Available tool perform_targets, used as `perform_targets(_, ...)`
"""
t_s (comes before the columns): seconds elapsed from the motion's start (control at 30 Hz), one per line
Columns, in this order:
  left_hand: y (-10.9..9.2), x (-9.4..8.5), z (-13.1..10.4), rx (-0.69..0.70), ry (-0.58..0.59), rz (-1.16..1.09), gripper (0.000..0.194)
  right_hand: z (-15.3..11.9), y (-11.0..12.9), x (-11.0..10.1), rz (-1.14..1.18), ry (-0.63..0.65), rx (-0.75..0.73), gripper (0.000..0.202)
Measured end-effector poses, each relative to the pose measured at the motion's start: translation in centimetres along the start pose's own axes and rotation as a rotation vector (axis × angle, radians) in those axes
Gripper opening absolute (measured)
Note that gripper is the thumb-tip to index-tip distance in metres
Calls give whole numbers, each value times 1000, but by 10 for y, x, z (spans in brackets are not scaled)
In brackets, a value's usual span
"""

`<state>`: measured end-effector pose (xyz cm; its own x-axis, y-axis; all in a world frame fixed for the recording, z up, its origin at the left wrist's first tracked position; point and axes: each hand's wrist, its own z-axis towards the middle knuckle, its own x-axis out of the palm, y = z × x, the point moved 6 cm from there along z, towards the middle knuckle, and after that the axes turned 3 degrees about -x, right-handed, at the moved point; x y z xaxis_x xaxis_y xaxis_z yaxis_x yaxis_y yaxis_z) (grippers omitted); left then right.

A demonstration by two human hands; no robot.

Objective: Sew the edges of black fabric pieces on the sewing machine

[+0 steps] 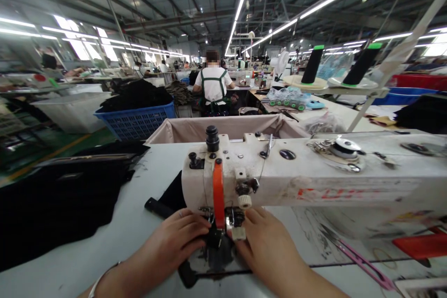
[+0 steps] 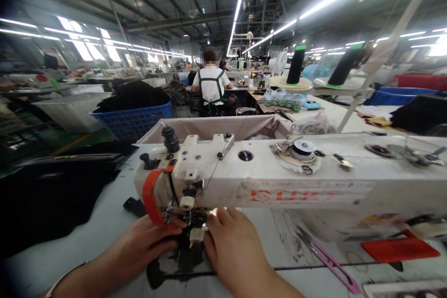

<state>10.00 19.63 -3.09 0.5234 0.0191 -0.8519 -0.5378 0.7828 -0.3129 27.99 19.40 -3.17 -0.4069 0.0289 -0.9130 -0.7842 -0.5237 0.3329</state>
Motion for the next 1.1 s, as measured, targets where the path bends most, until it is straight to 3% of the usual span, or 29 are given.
perform_targets(0.27,-21,5,5,-33,-52,13,12,-4,0,-14,83,-19,-159,10)
perform_targets(0.37,-13,0,3,-59,-80,-17,11,-3,-2,-15,67,-8,-173,19)
perform_targets(0.53,8,0,-1,-223,-53,-121,17,-6,-6,-11,44,15,-138,21)
perform_targets(0.6,-1,2,2,-139,-30,-101,14,-10,-3,-11,56,3,-161,25)
perform_targets(0.73,-30,1,9,35,-34,5,22,-14,10,-12,170,-76,-243,10)
perform_targets(0.87,-39,-1,12,21,-89,11,25,-15,22,-2,244,-102,-318,14)
perform_targets(1.0,-32,2,9,-93,-112,-33,16,-15,18,4,283,-107,-195,16)
perform_targets(1.1,-32,5,8,-70,-96,-47,20,-16,16,6,290,-101,-183,21)
